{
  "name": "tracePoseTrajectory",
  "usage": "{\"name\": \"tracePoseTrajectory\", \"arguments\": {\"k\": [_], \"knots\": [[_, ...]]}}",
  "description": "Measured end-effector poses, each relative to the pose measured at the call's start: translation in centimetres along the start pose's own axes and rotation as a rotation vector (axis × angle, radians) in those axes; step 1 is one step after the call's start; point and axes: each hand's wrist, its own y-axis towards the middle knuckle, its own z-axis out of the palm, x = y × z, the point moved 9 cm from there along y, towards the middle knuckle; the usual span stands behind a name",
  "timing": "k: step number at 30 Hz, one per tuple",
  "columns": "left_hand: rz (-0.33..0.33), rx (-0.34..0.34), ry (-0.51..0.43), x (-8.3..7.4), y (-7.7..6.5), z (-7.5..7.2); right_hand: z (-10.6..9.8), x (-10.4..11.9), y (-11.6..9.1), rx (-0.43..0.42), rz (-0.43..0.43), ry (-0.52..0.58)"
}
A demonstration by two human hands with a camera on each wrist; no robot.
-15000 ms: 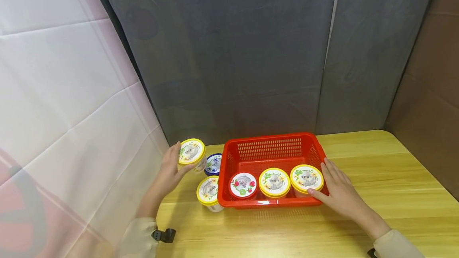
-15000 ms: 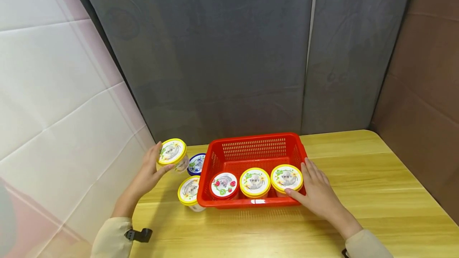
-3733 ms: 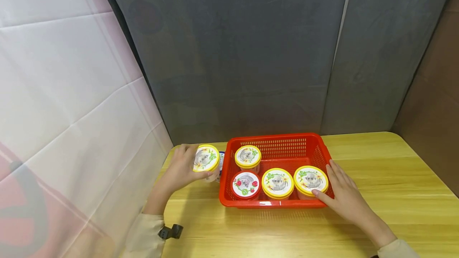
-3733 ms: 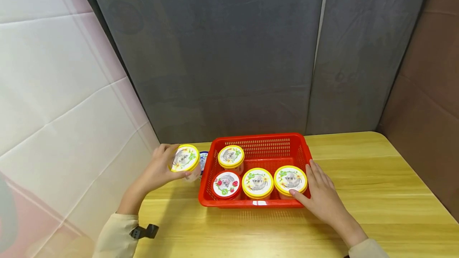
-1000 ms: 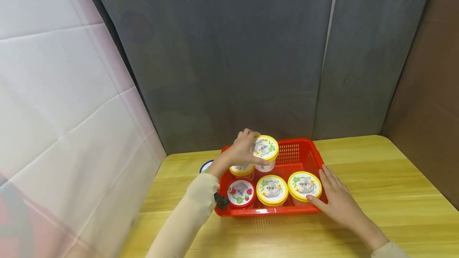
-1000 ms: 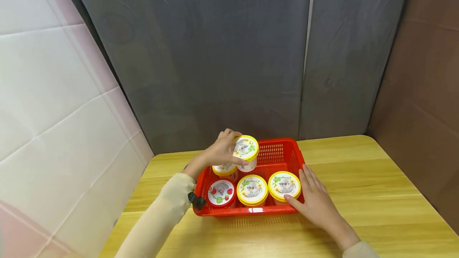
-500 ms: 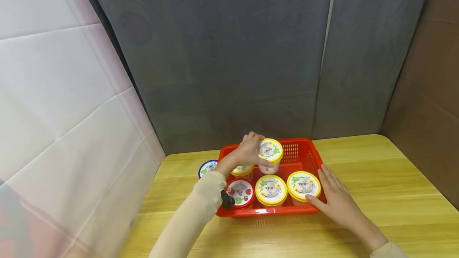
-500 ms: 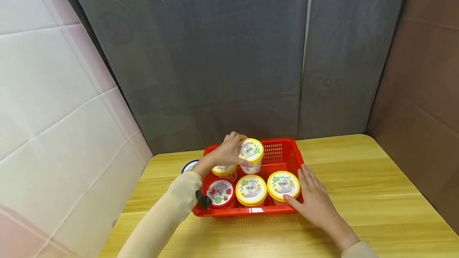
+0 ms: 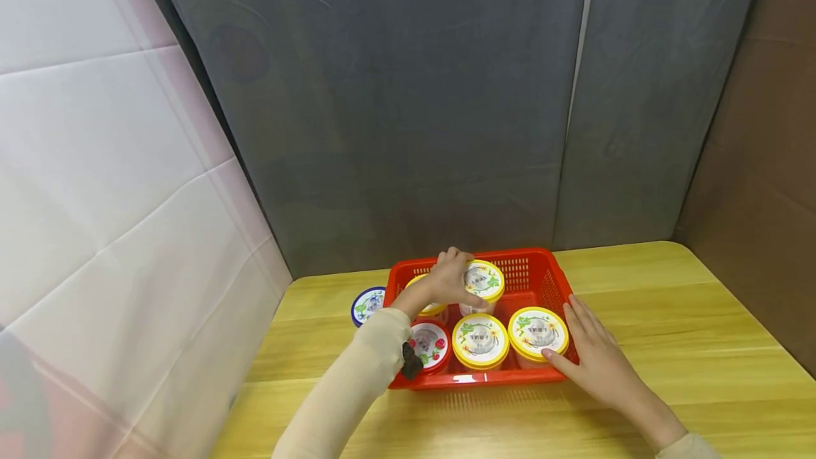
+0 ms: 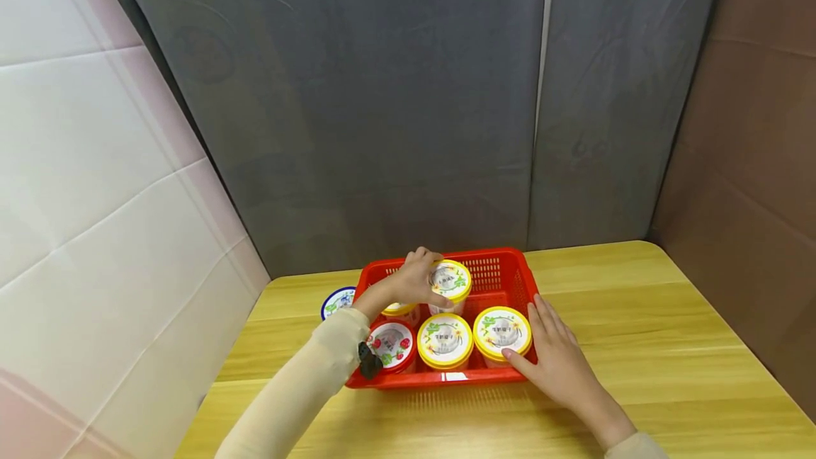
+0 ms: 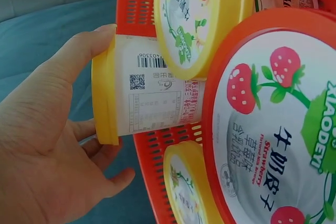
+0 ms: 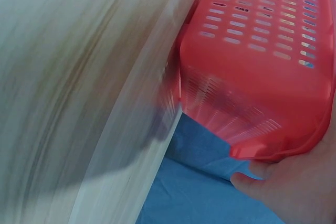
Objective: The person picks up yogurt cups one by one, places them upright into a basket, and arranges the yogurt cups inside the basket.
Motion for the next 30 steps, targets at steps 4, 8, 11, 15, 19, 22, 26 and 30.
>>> {"name": "tracePoseTrajectory", "arguments": {"k": [4, 8, 11, 15, 19, 22, 26, 30], "knots": [[-0.012, 0.005, 0.001, 0.1, 0.1, 0.2, 0.0, 0.0, 0.0, 0.002, 0.004, 0.002], [-0.029, 0.016, 0.002, 0.3, 0.2, 0.5, 0.0, 0.0, 0.0, 0.001, 0.007, 0.003], [-0.041, 0.024, 0.027, 0.6, 0.3, 0.8, -0.1, 0.0, 0.0, -0.001, 0.004, 0.005], [-0.049, 0.029, 0.068, 0.8, 0.5, 1.3, -0.1, 0.1, 0.1, -0.009, 0.0, 0.004], [-0.071, 0.045, 0.079, 1.2, 0.6, 1.7, 0.0, 0.1, 0.1, -0.015, -0.003, 0.005], [-0.098, 0.061, 0.079, 1.5, 0.5, 2.0, 0.1, 0.2, 0.1, -0.012, -0.003, 0.008], [-0.114, 0.072, 0.085, 1.8, 0.4, 2.2, 0.2, 0.2, 0.1, -0.01, 0.0, 0.013], [-0.116, 0.087, 0.101, 1.8, 0.4, 2.3, 0.2, 0.3, 0.1, -0.005, 0.002, 0.018]]}}
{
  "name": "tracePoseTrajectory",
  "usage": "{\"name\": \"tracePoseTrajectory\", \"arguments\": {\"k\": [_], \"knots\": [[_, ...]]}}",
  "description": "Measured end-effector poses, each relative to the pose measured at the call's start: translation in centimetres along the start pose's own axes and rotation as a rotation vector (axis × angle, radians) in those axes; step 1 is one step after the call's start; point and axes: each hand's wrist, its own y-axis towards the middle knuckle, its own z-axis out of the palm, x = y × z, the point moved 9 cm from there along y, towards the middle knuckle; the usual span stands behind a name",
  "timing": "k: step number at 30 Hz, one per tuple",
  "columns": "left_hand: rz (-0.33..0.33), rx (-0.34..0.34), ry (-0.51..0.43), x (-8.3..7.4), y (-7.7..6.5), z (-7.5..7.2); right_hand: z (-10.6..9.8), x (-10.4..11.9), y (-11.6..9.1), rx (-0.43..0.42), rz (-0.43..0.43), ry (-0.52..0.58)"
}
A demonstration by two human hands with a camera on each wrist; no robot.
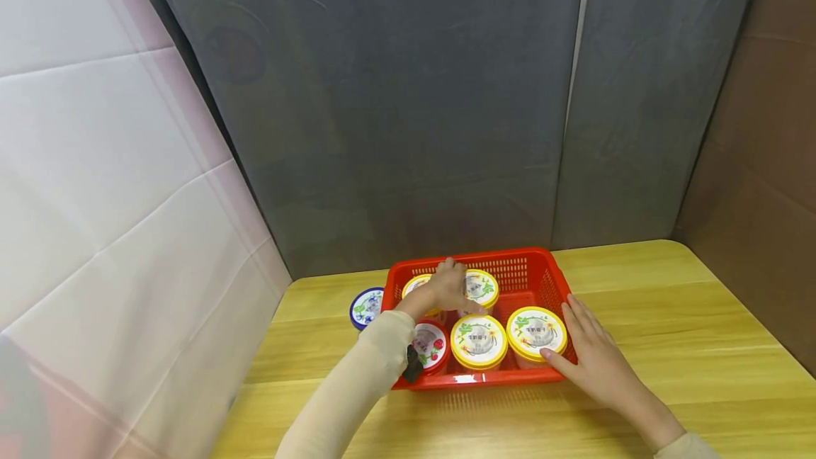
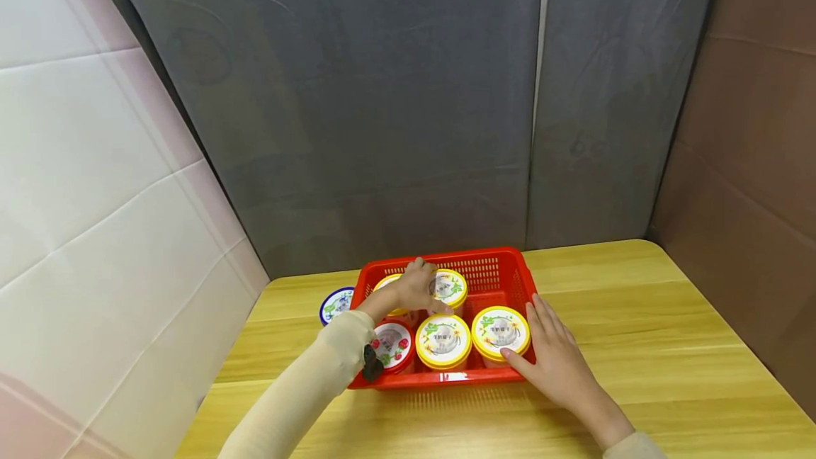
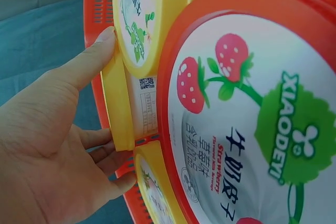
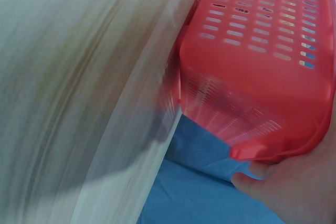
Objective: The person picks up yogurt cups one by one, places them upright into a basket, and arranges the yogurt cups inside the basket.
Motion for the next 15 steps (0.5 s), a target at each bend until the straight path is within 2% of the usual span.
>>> {"name": "tracePoseTrajectory", "arguments": {"k": [15], "knots": [[-0.014, 0.033, -0.003, 0.07, -0.45, 0.22, -0.14, 0.02, -0.13, -0.011, -0.004, 0.005]]}}
